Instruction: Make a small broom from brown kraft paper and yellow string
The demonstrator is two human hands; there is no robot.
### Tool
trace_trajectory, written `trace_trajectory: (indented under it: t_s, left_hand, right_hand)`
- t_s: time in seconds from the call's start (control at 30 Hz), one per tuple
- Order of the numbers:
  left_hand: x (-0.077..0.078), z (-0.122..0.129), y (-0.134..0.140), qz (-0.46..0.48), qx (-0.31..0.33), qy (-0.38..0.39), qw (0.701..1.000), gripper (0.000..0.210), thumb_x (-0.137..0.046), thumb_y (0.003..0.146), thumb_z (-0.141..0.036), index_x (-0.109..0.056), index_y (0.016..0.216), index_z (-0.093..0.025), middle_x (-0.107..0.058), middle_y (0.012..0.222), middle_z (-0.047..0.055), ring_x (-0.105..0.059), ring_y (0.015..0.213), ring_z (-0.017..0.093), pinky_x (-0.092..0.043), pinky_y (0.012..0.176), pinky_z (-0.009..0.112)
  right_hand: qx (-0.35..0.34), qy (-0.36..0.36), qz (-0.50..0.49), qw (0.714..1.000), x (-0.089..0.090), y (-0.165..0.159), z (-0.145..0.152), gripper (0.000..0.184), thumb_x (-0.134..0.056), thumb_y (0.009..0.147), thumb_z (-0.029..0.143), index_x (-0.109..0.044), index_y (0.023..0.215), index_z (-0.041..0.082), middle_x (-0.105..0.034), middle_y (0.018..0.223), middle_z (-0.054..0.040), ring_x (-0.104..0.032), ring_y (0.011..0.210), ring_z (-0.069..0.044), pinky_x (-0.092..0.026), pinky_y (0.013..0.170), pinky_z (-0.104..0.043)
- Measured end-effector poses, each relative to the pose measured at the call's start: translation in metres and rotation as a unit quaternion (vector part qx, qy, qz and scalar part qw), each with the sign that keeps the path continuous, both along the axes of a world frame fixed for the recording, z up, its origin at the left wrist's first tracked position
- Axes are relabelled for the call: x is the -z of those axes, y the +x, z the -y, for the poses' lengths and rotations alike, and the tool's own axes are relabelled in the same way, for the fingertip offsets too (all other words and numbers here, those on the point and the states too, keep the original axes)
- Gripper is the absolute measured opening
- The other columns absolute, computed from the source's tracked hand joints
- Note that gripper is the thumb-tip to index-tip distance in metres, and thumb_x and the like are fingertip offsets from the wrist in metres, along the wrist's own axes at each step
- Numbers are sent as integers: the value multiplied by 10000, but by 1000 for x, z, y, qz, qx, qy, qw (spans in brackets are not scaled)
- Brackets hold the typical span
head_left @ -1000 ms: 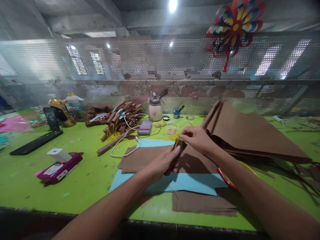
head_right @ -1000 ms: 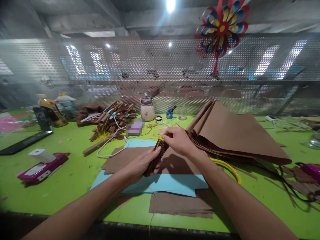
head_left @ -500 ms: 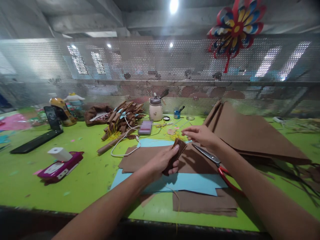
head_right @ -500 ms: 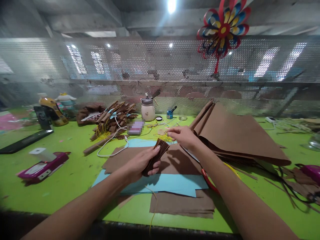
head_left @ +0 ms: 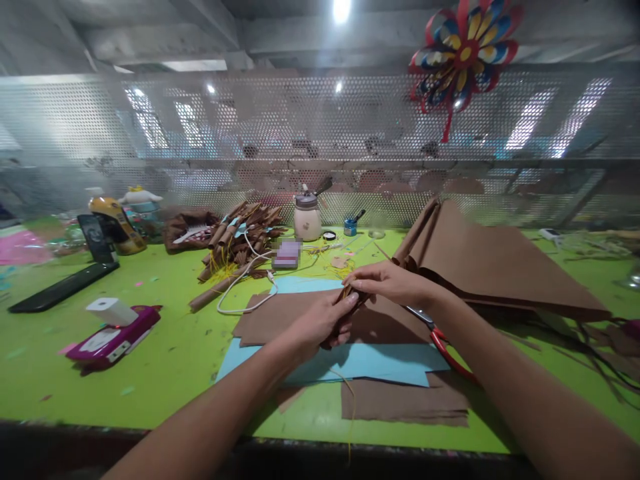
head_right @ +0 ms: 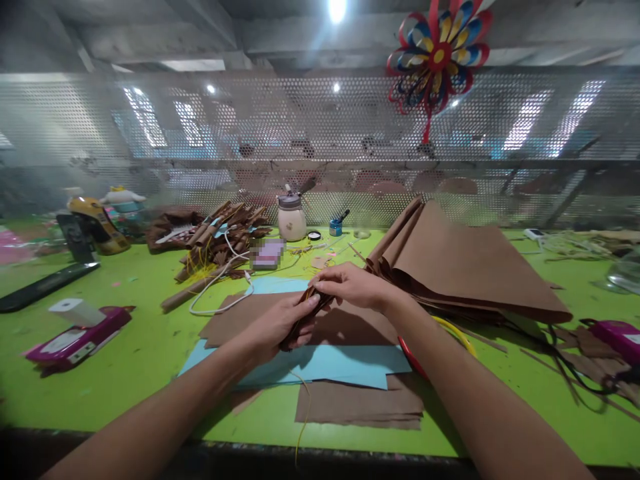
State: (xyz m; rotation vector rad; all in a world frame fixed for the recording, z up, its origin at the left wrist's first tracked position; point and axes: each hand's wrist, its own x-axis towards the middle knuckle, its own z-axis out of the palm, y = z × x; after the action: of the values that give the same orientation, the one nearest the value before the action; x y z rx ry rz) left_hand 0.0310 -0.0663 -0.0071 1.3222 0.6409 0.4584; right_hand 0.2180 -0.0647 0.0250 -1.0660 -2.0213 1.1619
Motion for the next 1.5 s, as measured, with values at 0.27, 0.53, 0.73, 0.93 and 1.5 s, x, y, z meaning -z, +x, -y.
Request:
trace_trajectory:
  t_s: [0.27,0.53,0.73,0.93,1.5]
  left_hand:
    - [2,-3,-2,-5,-12,32,999,423,-444,806,-578,-532,900,-174,-352,517,-71,-328,383,47,-188,349,181]
    - [8,-5,1,-60,-32,90,994,452,-420,801,-600,-535,859,-167,-401,462,-69,-315,343,52,-196,333,174]
    - [6,-5,1,-19,-42,34,998,477,-453,776,-611,-539,884,-154,-385,512,-68,-371,382,55,-200,345,168]
    - [8,-5,1,16,-32,-16,999,523,-379,807,-618,-550,924,-137,-400,556,-52,-392,411,51,-218,378,168]
    - [5,-6,0,40,-6,-87,995,300,-447,849,-330,-544,1015,-100,-603,727,72,-607,619,147,-474,584,265]
  right_hand:
    - [39,-8,-53,998,3,-7,6,308,-485,860,368,-621,1012,137,-640,831,-37,-550,631,-94,-442,597,-233]
    - [106,5,-9,994,8,-16,3,209,-481,790,234,-633,883,124,-609,695,-12,-537,589,-103,-417,512,-208]
    - [122,17,18,992,10,-17,2,197,-453,801,262,-599,760,136,-589,626,-5,-539,542,-107,-432,485,-209]
    - [174,9,25,984,17,-19,-2,160,-456,770,233,-573,705,144,-564,534,8,-500,417,-94,-363,369,-185]
    - [282,66,-95,952,16,-10,-8,131,-491,688,221,-593,669,141,-491,439,54,-373,358,-62,-276,384,-192]
